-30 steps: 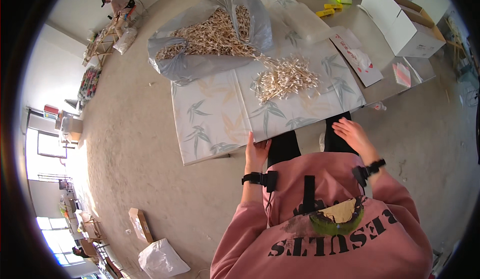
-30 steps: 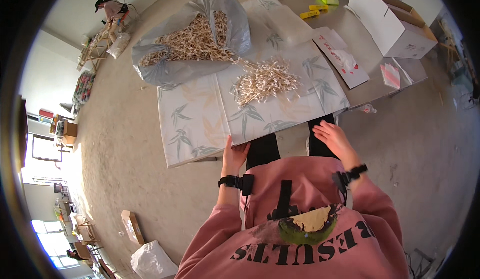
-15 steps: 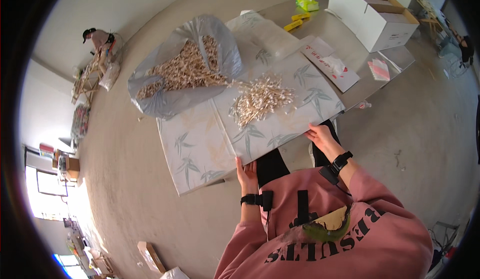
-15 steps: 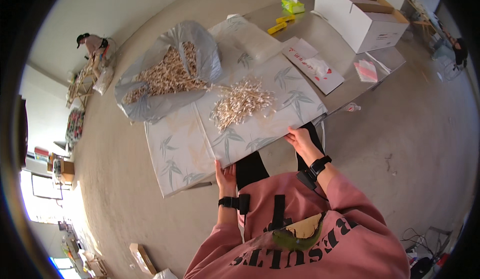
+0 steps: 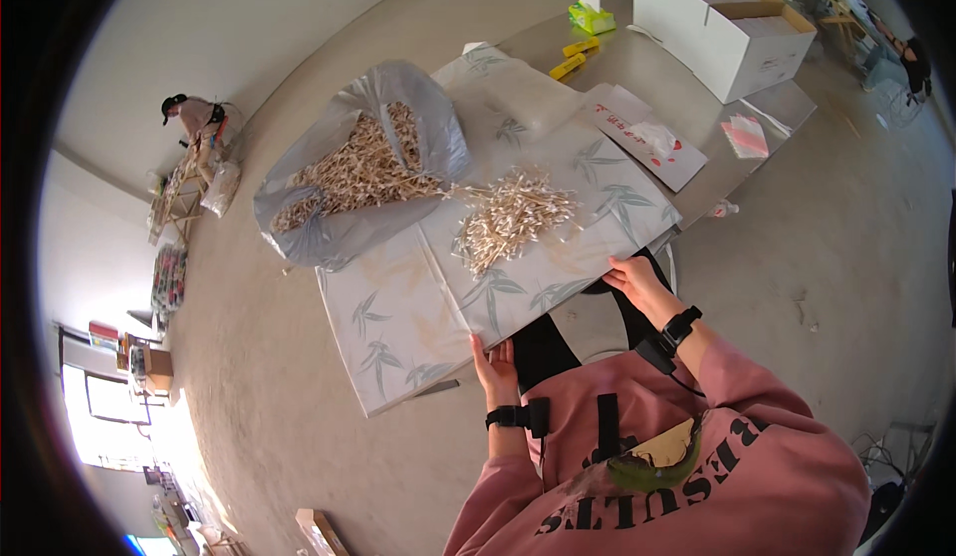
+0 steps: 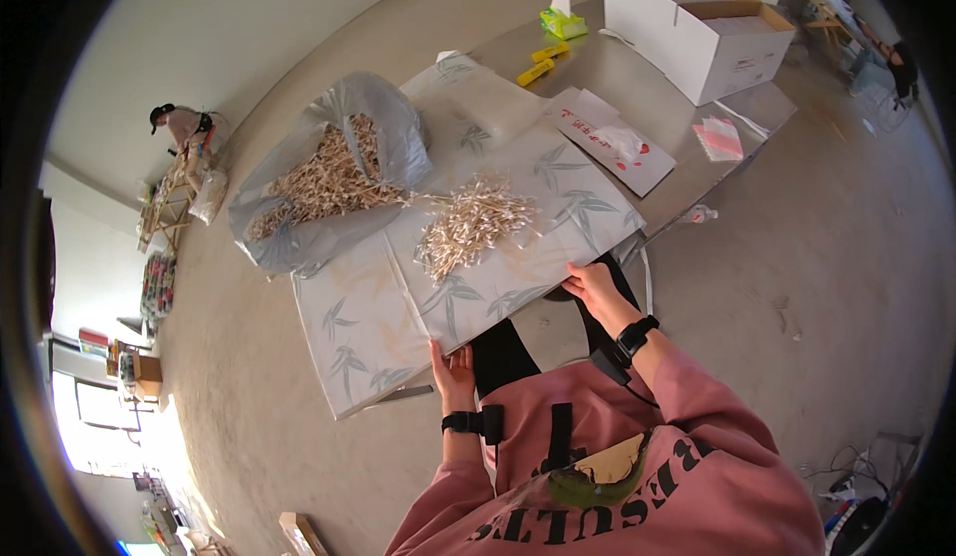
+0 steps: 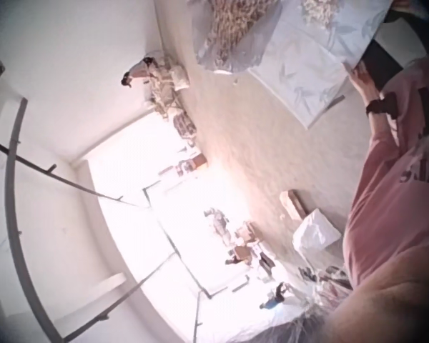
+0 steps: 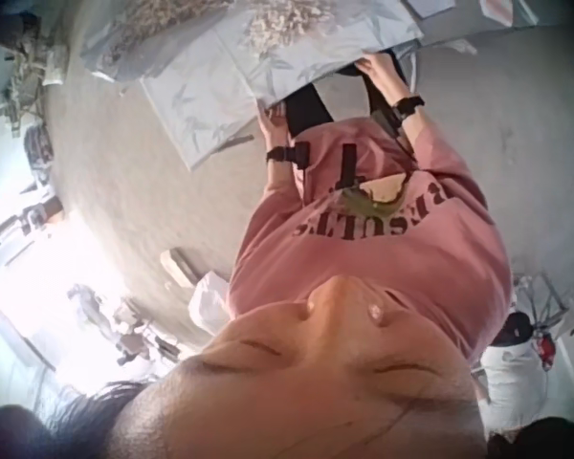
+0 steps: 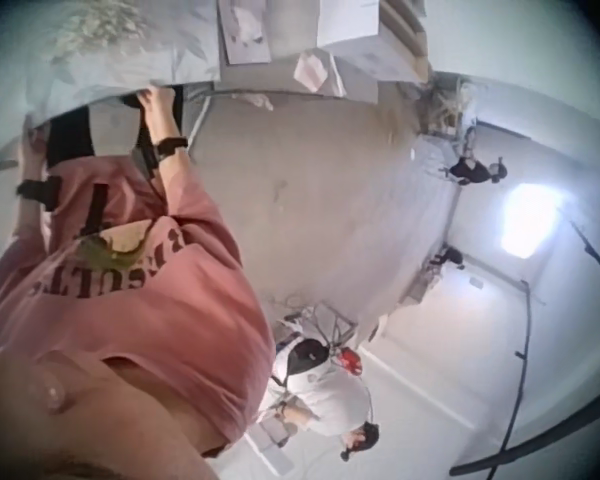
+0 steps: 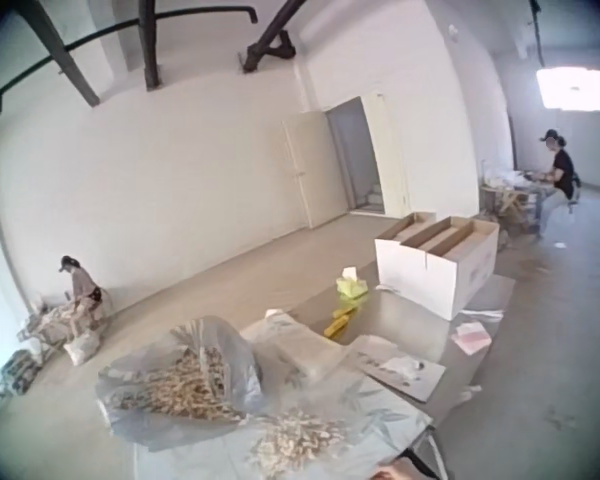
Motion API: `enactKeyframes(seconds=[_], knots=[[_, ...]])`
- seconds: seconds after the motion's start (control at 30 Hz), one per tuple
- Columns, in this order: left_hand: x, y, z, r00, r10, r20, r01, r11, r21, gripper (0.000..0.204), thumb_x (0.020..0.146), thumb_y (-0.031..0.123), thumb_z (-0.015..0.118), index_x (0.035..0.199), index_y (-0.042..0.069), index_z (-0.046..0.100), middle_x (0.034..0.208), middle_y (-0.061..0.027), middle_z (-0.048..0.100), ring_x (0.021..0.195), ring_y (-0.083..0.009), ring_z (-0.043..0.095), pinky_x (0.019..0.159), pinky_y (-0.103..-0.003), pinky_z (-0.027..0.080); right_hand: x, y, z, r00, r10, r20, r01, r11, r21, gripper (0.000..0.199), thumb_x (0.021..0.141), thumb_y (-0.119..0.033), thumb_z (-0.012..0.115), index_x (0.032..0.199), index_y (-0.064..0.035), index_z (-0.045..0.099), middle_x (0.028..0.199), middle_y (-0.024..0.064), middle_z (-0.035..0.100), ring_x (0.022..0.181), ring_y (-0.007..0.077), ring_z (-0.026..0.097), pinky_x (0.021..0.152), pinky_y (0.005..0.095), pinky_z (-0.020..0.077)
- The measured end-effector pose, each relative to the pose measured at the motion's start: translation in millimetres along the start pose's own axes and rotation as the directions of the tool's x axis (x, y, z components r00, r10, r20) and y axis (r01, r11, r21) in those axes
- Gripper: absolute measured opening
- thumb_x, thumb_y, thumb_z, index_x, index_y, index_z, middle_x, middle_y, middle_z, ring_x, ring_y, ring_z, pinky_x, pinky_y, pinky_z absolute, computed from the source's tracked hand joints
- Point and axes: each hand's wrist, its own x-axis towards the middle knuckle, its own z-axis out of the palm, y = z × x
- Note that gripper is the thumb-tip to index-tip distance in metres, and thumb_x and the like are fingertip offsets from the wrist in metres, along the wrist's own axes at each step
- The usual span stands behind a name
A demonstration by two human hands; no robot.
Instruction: Gathering cotton swabs from a pile and placing them into a small plastic bag, then organizing them.
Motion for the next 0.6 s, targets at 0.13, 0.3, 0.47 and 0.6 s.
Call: enactKeyframes(seconds=[0.13,0.3,0.47,0.6], knots=[[-2.6,0.9,7.5,1.000,-0.013,0.021,0.013,1.000,0.014,0.063,0.082,0.040,0.079,0.129,0.010,0.049,0.123,-0.0105,0.055,0.116,-0.0270,0.056,0.103,-0.040,0.047,4.4,-2.5,-10.6,0.999,0.026,0.046,-0.028,0.998,0.050,0.027,0.090,-0.007,0.063,0.115,0.0023,0.056,0.116,0.0141,0.062,0.111,0.0276,0.061,0.098,0.0426,0.0481],[-2.6,12.0,7.7,0.993,-0.117,-0.005,0.117,0.992,-0.036,0.055,0.085,0.031,0.076,0.124,0.005,0.047,0.123,-0.0122,0.055,0.118,-0.0281,0.055,0.106,-0.043,0.045,1.9,-4.8,-24.6,0.987,0.123,0.102,-0.120,0.992,-0.037,0.026,0.090,-0.011,0.066,0.112,0.0010,0.058,0.111,0.0137,0.064,0.107,0.0273,0.063,0.092,0.0400,0.0519],[-6.4,41.9,-15.3,0.983,-0.162,0.081,0.154,0.983,0.097,0.042,0.089,0.028,0.071,0.116,0.001,0.055,0.109,-0.0127,0.064,0.107,-0.0261,0.062,0.100,-0.040,0.050,-32.4,-66.8,16.1,0.910,0.395,0.124,-0.178,0.644,-0.744,0.023,0.092,-0.018,0.066,0.103,0.0023,0.063,0.095,0.0122,0.069,0.090,0.0231,0.069,0.079,0.0330,0.0563],[-49.6,79.5,18.2,0.977,-0.213,0.007,0.101,0.490,0.866,0.029,0.092,0.026,0.067,0.096,-0.003,0.067,0.079,-0.0072,0.070,0.073,-0.0213,0.068,0.074,-0.032,0.056,-31.6,-79.5,37.3,0.885,-0.200,0.420,0.465,0.343,-0.817,0.022,0.090,-0.018,0.069,0.100,0.0005,0.061,0.091,0.0100,0.070,0.085,0.0237,0.070,0.074,0.0315,0.0547]])
